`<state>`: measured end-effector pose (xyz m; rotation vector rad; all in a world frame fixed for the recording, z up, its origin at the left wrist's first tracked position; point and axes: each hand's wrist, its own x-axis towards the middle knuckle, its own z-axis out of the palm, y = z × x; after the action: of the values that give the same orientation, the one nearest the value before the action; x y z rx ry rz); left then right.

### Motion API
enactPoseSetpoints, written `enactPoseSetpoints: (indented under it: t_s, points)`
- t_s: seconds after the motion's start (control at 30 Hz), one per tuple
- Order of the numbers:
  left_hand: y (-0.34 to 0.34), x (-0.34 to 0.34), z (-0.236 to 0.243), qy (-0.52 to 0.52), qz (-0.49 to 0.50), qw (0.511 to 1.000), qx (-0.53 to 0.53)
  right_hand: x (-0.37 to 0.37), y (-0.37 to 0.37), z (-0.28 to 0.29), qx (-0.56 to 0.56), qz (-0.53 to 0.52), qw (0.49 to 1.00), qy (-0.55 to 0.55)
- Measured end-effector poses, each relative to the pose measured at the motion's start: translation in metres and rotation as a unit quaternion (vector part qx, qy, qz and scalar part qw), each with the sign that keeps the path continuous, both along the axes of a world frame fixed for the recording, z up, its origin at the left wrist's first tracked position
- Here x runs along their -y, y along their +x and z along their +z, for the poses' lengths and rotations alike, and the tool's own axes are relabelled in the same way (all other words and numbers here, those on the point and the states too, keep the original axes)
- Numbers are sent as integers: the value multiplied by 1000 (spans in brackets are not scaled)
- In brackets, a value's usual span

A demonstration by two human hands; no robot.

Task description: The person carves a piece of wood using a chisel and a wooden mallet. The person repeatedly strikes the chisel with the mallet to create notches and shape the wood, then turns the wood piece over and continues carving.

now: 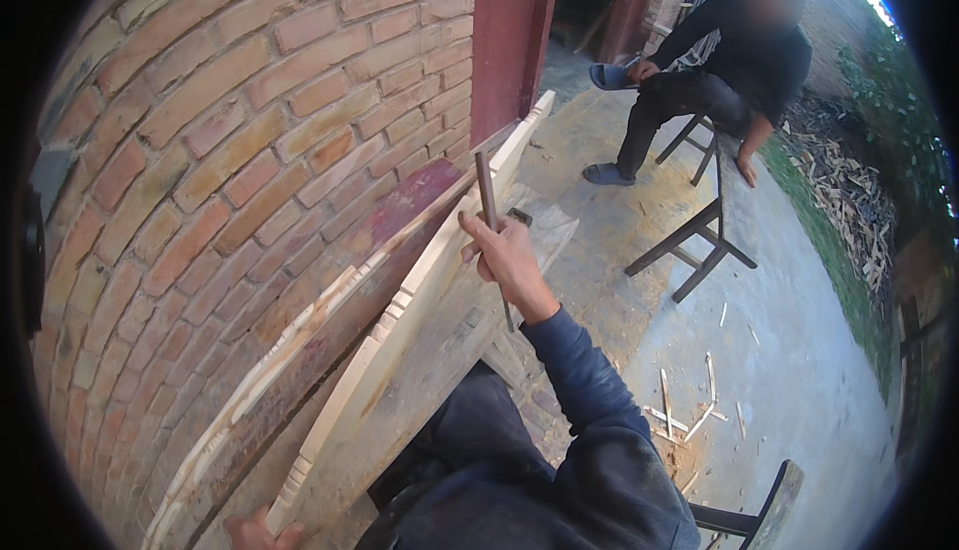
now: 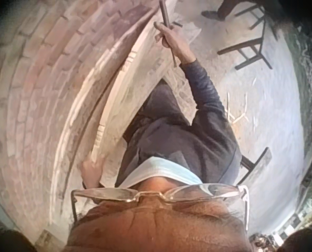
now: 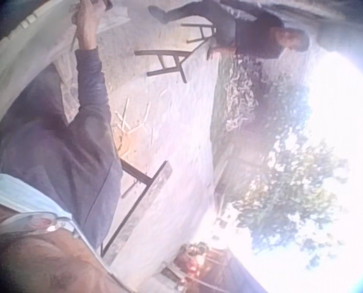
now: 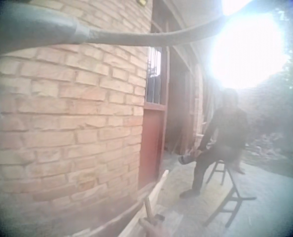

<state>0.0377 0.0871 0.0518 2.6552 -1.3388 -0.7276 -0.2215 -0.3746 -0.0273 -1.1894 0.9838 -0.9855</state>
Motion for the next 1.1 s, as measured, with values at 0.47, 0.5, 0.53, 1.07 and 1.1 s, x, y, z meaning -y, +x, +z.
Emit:
enactPoseSetpoints:
  t_s: [0.47, 0.5, 0.53, 1.07, 1.1]
  points:
    - [5, -3, -11, -89, -93, 986, 110, 23, 1, 15, -108, 34, 993, 15]
    - [6, -4, -14, -97, -110, 981, 125, 25, 0, 13, -113, 36, 993, 22]
    - [6, -7, -19, -90, -114, 979, 144, 25, -1, 9, -93, 18, 995, 29]
    - [-10, 41, -5, -200, -104, 971, 83, -4, -57, 48, 142, -79, 984, -71]
    - [-11, 47, -6, -191, -116, 973, 63, -3, -68, 47, 143, -95, 982, -74]
